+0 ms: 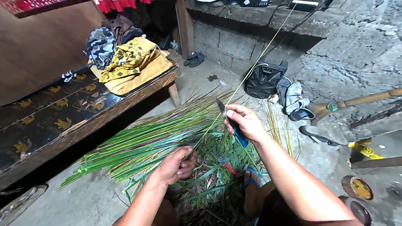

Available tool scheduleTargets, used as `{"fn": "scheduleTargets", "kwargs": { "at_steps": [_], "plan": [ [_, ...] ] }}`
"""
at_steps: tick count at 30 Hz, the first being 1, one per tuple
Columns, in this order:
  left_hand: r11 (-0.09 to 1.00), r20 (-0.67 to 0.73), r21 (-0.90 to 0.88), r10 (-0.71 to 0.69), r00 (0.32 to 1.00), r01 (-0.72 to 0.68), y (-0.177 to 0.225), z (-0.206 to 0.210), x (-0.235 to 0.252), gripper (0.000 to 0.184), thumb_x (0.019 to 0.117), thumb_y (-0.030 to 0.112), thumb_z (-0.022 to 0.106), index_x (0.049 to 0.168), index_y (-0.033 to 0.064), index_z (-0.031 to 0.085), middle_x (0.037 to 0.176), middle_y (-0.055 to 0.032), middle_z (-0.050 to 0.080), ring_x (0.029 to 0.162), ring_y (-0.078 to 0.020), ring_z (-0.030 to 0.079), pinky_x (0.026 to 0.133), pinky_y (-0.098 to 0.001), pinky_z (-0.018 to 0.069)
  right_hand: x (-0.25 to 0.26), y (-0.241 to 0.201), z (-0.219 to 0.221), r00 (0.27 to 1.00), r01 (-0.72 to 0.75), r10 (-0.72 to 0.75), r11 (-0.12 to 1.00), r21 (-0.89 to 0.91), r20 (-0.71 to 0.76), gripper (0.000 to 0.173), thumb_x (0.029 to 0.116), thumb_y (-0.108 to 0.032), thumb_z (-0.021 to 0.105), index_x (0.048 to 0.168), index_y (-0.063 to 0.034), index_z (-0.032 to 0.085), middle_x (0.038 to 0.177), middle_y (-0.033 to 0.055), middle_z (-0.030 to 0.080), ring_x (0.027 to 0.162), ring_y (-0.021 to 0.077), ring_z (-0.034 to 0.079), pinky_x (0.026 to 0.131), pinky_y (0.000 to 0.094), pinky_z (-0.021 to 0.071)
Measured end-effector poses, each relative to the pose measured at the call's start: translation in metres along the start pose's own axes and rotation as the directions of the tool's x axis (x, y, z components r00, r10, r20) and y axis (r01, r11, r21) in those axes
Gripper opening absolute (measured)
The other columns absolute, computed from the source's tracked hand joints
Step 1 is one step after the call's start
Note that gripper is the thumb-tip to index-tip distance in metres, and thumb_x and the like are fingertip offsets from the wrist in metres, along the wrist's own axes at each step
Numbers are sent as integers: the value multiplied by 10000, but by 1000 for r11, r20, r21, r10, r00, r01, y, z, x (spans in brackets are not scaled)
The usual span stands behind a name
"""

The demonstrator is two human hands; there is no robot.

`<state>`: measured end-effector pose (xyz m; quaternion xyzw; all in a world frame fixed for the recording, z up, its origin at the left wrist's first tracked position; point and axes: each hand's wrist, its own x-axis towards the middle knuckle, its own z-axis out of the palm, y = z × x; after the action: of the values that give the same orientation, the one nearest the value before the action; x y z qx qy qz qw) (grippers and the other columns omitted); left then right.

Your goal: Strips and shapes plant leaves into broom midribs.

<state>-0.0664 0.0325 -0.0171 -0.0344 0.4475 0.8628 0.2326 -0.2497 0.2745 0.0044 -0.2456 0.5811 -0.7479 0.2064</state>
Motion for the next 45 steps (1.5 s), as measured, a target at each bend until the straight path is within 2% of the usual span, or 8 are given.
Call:
{"fn": "scheduleTargets", "kwargs": {
  "at_steps": [6,13,16,20,24,29,40,45],
  "plan": [
    [990,-73,137,-11,997,21,1,-3,0,284,1015,300,444,801,183,590,578,92,407,403,-3,359,373,-155,317,4,-21,-22,959,4,7,999,37,-282,274,1087,-139,469,1309,-57,607,791,93,669,535,132,607,494,259,554],
    [963,-134,266,9,991,28,14,-18,-9,273,1005,258,449,794,201,612,603,93,461,416,10,379,381,-144,329,4,-48,-67,806,158,-42,977,146,-590,285,1091,-195,468,1365,-134,516,821,17,654,583,92,615,521,232,547],
    [875,-100,479,131,986,-67,14,-20,-8,277,1073,253,438,875,172,613,662,67,523,484,-17,444,441,-166,382,0,-42,-53,848,88,-35,993,77,-529,311,1098,-222,447,1398,-161,499,827,20,642,577,108,609,517,263,554],
    [681,-95,716,307,947,-149,2,-10,8,278,1100,252,434,944,105,611,659,34,537,514,-74,507,494,-237,466,-13,1,12,970,-153,150,988,-2,-192,345,1086,-169,474,1399,-40,538,864,117,706,603,169,649,548,311,574],
    [603,-71,780,355,932,-170,-3,-8,14,280,1105,248,434,988,79,625,698,7,579,546,-104,560,522,-272,517,-24,20,47,983,-185,184,983,9,17,329,1077,-153,498,1326,41,589,878,107,720,601,156,649,547,296,572],
    [640,-37,745,321,946,-187,3,-11,8,286,1109,247,423,980,85,620,691,3,578,552,-105,569,537,-267,526,-13,7,25,991,-120,122,992,34,-56,280,1070,-137,508,1252,41,622,849,120,719,579,149,646,534,281,569],
    [669,-1,734,177,984,-119,9,-25,-10,355,1110,330,404,969,110,643,753,-14,631,609,-118,618,575,-277,555,-2,-30,-28,961,55,-18,990,128,-276,248,1092,-124,453,1245,-13,614,786,126,689,550,145,633,524,267,569],
    [773,-102,631,163,981,-62,4,-25,-7,312,1061,278,364,959,161,635,717,52,563,554,-46,520,502,-198,453,-2,-39,-46,903,128,-42,977,173,-427,249,1097,-123,441,1262,-30,602,777,118,667,545,141,618,511,260,556]
  ]
}}
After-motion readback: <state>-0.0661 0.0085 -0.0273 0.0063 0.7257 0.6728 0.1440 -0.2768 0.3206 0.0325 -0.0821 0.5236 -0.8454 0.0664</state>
